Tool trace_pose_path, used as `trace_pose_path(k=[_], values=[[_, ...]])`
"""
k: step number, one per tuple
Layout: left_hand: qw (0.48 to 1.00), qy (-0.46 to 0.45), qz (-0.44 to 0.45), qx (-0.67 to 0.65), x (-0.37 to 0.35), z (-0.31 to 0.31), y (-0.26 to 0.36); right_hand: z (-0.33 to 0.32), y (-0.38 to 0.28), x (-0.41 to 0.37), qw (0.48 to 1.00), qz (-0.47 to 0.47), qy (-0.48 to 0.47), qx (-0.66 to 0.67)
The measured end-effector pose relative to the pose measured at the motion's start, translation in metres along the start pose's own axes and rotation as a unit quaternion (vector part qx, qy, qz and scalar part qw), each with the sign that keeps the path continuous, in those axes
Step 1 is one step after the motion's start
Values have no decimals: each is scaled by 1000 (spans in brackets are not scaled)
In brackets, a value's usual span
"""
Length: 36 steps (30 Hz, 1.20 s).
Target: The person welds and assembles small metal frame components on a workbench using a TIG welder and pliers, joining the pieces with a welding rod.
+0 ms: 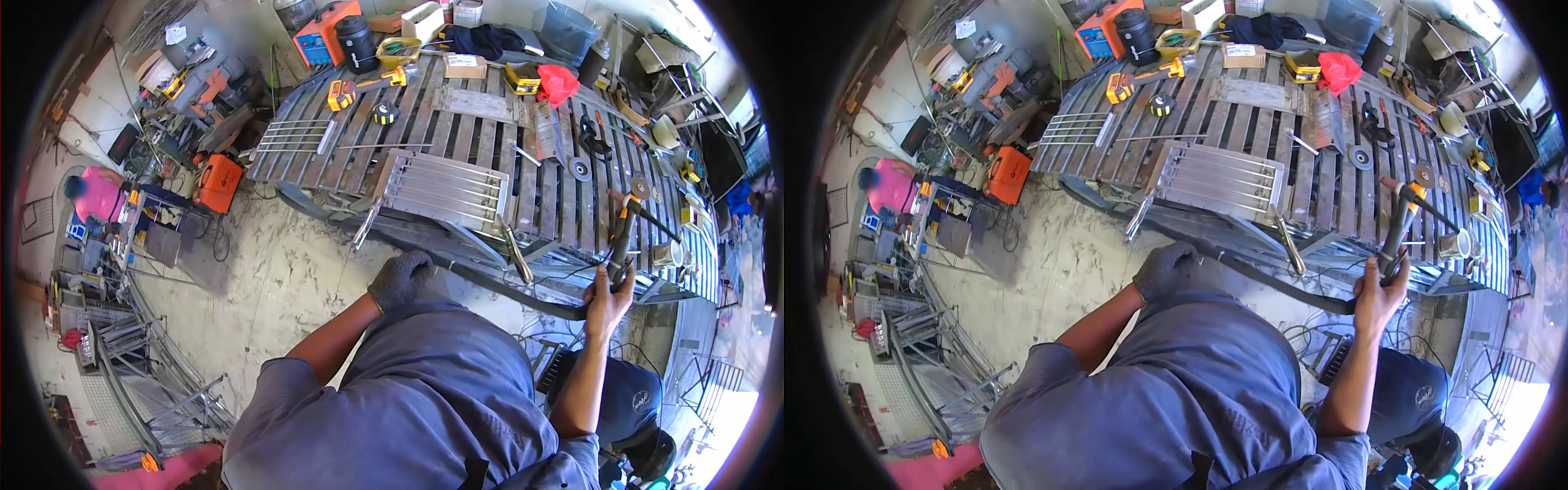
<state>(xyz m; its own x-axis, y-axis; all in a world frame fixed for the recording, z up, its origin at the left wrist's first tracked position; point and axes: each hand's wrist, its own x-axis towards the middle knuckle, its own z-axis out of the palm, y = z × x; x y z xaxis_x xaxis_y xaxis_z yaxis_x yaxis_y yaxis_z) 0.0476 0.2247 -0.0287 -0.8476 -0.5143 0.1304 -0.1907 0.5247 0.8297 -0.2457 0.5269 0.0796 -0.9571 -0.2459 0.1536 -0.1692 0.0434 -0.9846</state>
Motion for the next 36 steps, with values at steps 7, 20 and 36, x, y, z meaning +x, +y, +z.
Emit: trace_pose_path(k=[7, 20, 36], values=[[996, 73, 44, -23, 20, -15, 16, 0, -9, 3, 977, -99, -42, -186], [998, 20, 52, 30, 155, 46, -6, 34, 13, -25, 961, 72, -22, -265], [985, -97, 104, 99, 221, 97, -53, 55, 71, -35, 947, 113, -62, -295]])
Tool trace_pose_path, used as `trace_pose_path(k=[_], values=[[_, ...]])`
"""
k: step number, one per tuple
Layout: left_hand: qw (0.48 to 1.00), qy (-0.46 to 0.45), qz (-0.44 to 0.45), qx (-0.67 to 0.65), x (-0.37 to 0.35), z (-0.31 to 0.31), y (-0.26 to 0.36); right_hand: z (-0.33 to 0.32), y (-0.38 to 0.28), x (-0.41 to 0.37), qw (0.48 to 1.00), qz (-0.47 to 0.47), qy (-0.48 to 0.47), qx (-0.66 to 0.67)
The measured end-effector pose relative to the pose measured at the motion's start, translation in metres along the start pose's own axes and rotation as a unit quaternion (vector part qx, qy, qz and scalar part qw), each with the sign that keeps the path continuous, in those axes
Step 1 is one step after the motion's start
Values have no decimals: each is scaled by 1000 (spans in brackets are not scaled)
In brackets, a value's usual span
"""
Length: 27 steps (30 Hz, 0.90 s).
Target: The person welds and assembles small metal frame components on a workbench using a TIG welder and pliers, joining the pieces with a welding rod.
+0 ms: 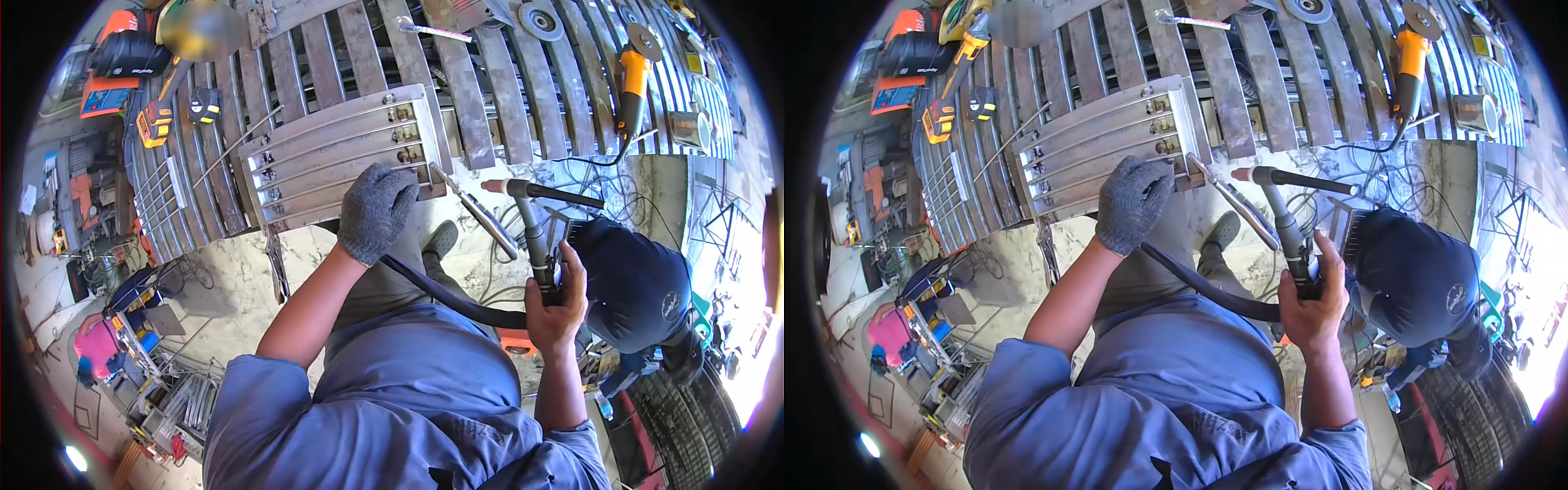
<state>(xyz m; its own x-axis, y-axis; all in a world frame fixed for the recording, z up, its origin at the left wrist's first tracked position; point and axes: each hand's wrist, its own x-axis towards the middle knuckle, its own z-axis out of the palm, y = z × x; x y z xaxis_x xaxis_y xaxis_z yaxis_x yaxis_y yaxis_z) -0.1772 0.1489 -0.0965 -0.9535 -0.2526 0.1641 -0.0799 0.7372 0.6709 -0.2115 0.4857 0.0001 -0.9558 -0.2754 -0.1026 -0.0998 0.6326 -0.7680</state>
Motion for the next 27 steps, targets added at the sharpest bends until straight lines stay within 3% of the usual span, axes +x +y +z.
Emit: trace_pose_path(k=[7, 10, 16, 21, 24, 27], values=[[1000, 5, -17, -15, 0, 4, -1, 14, -4, 6, 999, -40, -27, -14], [999, 12, -33, -26, 2, 6, 2, 11, -10, 3, 998, 4, -59, -8], [1000, 8, 8, -6, 0, 8, -2, 12, -7, 0, 998, -6, -64, 23], [995, 89, -31, 15, -15, -2, 0, 5, -14, 0, 995, 38, -86, 34], [993, 101, -26, 48, -25, -6, 2, 6, -14, 2, 996, 17, -80, 30], [990, 124, -20, 59, -31, -3, 2, 10, -9, 5, 996, -62, -56, -20]])
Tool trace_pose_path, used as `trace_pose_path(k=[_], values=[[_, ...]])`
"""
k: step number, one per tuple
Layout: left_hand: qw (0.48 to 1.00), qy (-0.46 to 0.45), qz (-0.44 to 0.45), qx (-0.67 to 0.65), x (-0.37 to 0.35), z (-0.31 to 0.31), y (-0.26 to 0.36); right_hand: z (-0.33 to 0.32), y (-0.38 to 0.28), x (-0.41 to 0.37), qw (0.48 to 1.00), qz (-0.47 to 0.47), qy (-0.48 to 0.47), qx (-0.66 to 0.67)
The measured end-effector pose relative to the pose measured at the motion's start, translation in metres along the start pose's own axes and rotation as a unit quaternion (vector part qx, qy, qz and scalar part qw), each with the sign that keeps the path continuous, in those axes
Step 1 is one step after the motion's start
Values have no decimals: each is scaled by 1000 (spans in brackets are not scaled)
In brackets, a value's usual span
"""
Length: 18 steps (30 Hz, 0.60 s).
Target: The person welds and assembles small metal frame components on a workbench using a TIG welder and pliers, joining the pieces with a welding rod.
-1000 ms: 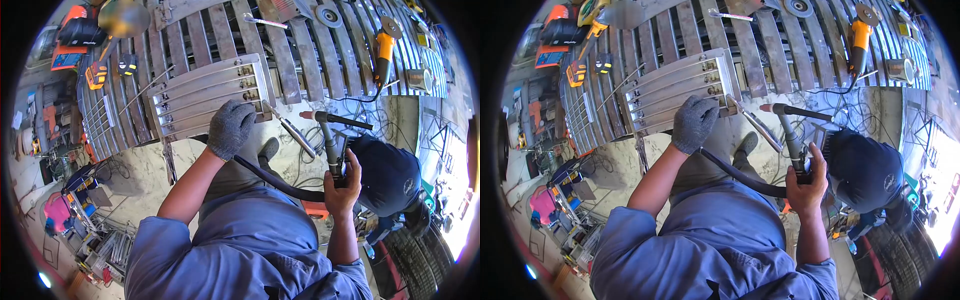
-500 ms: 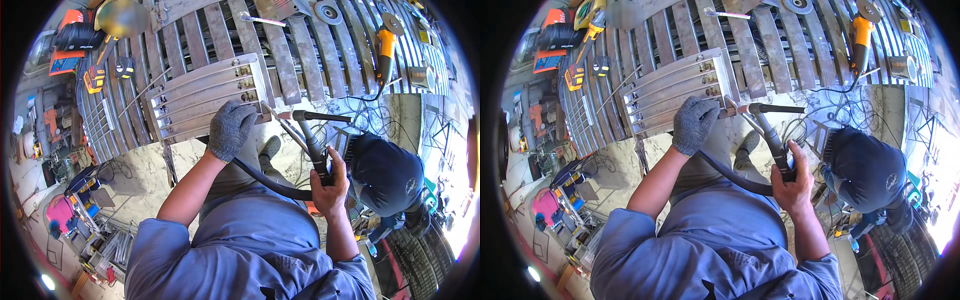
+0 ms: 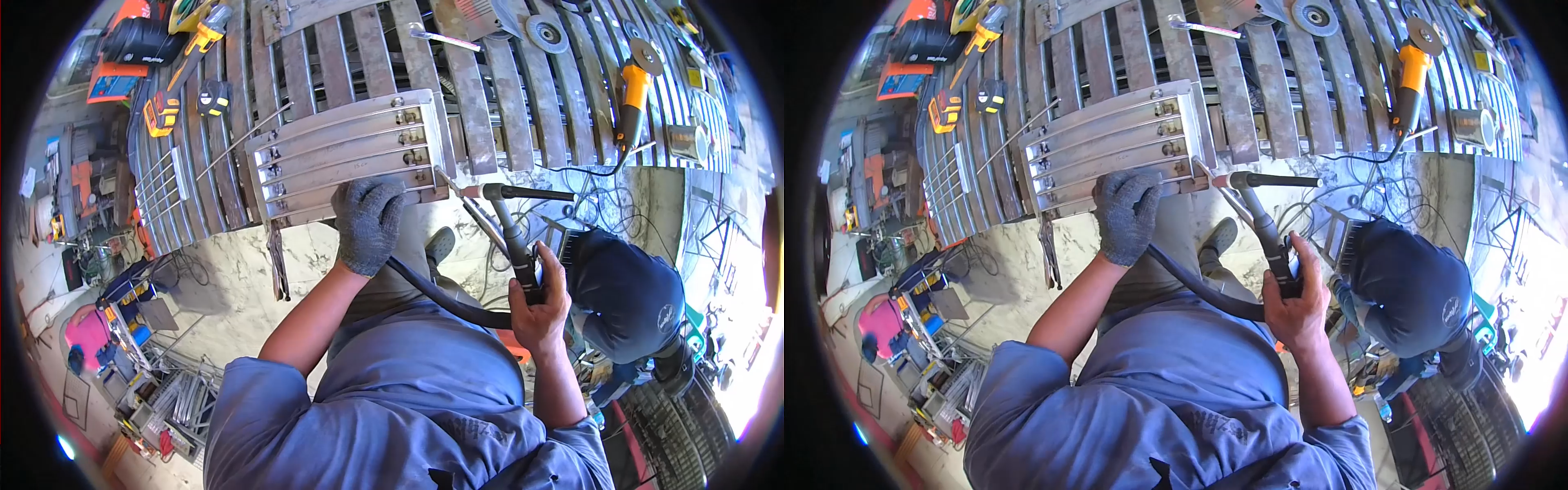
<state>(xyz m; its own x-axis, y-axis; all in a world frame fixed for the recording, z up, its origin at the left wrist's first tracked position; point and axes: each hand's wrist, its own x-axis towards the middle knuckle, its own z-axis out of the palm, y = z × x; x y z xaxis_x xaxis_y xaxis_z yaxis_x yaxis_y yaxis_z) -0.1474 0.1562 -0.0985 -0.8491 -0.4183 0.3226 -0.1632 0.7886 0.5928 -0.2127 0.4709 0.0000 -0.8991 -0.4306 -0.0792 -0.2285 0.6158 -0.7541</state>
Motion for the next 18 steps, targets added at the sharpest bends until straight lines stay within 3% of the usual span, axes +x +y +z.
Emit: trace_pose_path(k=[4, 12, 18], values=[[1000, 17, 9, 1, 2, 12, -2, 2, -2, 0, 1000, 4, -12, 1], [998, -41, -22, 42, 7, 19, 3, 4, -11, -2, 998, 45, -30, 12], [995, -70, -40, 53, 6, 14, 6, 6, -3, -3, 1000, 7, -22, 3]])
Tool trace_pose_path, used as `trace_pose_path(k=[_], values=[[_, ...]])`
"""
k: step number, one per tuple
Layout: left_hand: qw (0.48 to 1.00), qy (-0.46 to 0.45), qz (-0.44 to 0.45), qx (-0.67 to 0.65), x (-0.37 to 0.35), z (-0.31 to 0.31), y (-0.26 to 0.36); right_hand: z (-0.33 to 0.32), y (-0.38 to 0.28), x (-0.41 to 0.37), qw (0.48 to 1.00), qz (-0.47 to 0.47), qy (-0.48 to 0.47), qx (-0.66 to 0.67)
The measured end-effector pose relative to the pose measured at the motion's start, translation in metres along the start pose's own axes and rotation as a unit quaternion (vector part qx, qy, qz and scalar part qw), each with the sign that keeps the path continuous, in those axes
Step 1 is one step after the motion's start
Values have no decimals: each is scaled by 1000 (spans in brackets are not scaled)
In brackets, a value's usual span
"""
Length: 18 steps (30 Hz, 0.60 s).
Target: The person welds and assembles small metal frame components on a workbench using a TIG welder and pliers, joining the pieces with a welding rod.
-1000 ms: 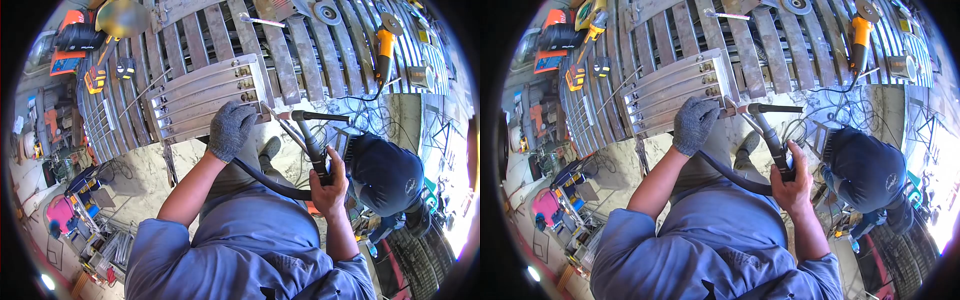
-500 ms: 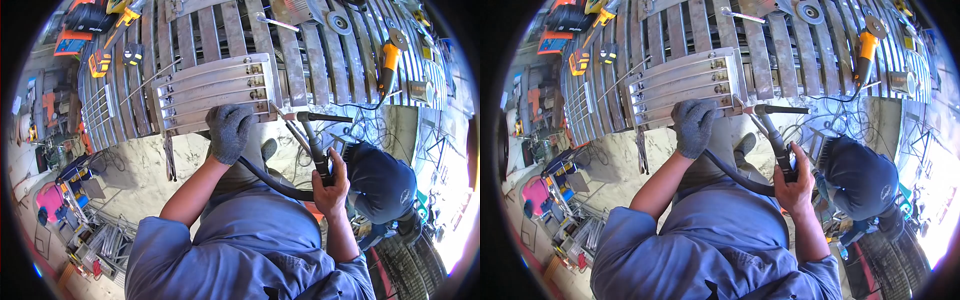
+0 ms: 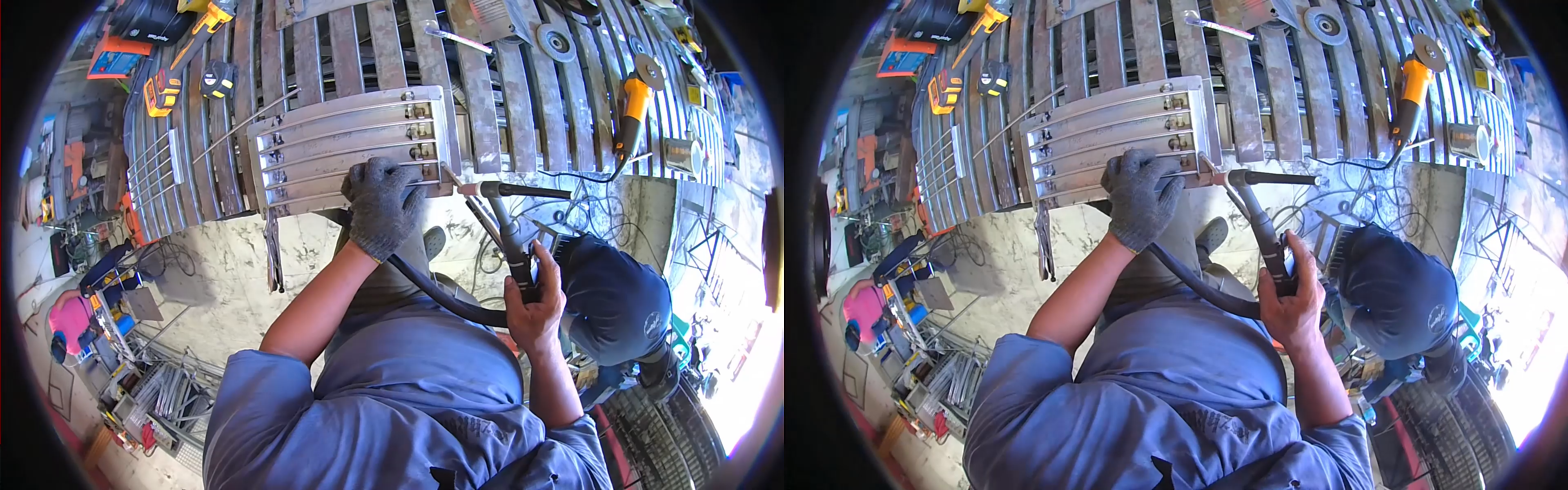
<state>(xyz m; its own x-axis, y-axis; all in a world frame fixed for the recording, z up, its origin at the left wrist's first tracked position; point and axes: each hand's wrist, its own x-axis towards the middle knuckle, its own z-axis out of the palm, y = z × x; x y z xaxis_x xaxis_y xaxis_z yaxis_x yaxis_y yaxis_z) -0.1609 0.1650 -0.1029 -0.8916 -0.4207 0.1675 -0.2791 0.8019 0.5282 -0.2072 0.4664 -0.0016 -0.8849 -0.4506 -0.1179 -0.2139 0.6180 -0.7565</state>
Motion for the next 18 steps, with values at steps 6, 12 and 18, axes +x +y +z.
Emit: trace_pose_path(k=[6, 12, 18], values=[[998, -4, 4, 54, -4, -5, -7, -1, -4, 1, 1000, 19, -21, 3], [998, -27, 10, 59, 1, -5, -4, 2, -4, 8, 1000, -8, -7, -3], [999, -17, 13, 46, 0, -1, -3, 1, -4, 10, 1000, -6, -7, 1]])
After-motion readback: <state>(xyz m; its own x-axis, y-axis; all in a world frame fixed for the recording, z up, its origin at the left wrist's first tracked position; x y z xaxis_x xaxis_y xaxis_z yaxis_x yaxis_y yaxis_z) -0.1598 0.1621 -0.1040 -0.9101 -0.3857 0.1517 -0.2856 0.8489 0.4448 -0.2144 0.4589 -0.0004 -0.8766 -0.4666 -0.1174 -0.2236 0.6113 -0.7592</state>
